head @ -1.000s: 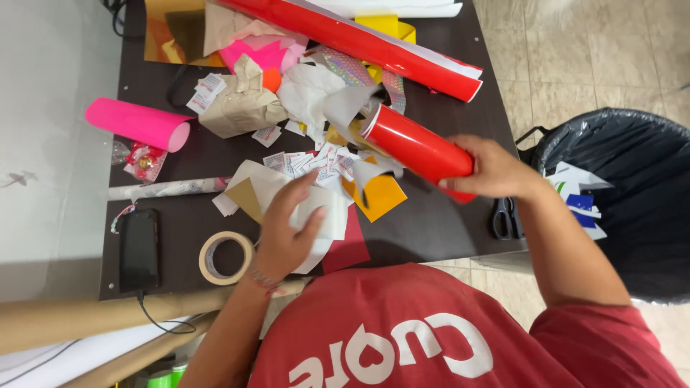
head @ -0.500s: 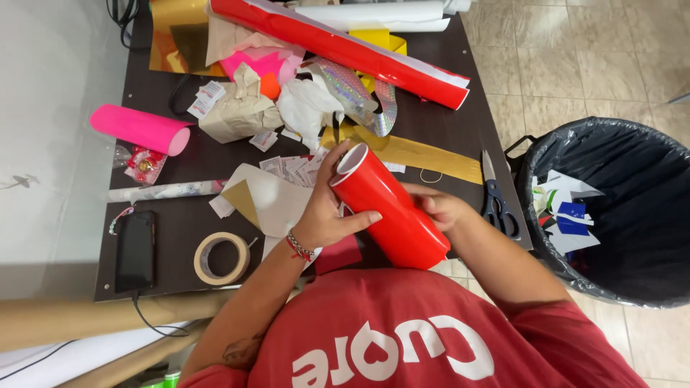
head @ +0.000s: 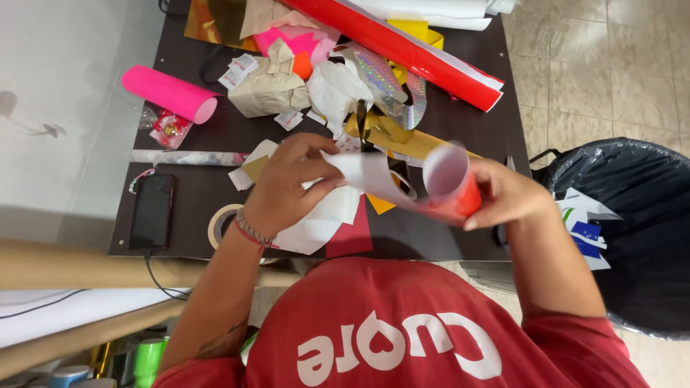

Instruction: Organizing and rolling vinyl scraps on a work table

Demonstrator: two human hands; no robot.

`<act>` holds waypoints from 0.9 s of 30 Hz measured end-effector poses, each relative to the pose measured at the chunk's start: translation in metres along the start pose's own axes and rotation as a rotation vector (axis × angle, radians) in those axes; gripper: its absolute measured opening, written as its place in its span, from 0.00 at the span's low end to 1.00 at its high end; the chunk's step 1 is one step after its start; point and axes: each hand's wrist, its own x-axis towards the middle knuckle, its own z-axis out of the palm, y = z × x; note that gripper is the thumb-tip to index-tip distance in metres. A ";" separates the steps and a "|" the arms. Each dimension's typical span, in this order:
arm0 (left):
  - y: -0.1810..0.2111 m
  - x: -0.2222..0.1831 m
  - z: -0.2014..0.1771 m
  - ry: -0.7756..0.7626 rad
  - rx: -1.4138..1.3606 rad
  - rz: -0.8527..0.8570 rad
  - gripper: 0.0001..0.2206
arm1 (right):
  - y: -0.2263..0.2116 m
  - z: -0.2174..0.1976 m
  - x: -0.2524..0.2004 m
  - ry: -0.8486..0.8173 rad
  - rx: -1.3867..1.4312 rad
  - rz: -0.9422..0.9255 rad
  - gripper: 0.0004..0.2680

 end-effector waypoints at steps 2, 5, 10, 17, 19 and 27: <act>0.026 0.003 -0.022 0.015 0.146 0.127 0.04 | -0.050 0.017 0.001 0.052 -0.256 0.027 0.22; 0.045 0.001 -0.035 0.075 0.417 0.353 0.08 | -0.062 0.028 -0.012 0.219 -0.783 -0.070 0.18; 0.038 -0.002 -0.032 0.164 0.525 0.497 0.09 | -0.053 0.034 -0.024 0.384 -1.035 -0.261 0.08; -0.037 -0.039 -0.028 0.061 0.380 0.184 0.08 | -0.058 0.049 -0.026 0.330 -0.876 -0.117 0.14; -0.056 -0.049 -0.027 0.042 0.336 0.106 0.09 | -0.058 0.058 -0.013 0.389 -0.812 -0.022 0.16; 0.019 0.032 -0.064 -0.605 -0.194 -0.359 0.22 | -0.063 0.084 0.075 -0.047 -1.111 0.053 0.12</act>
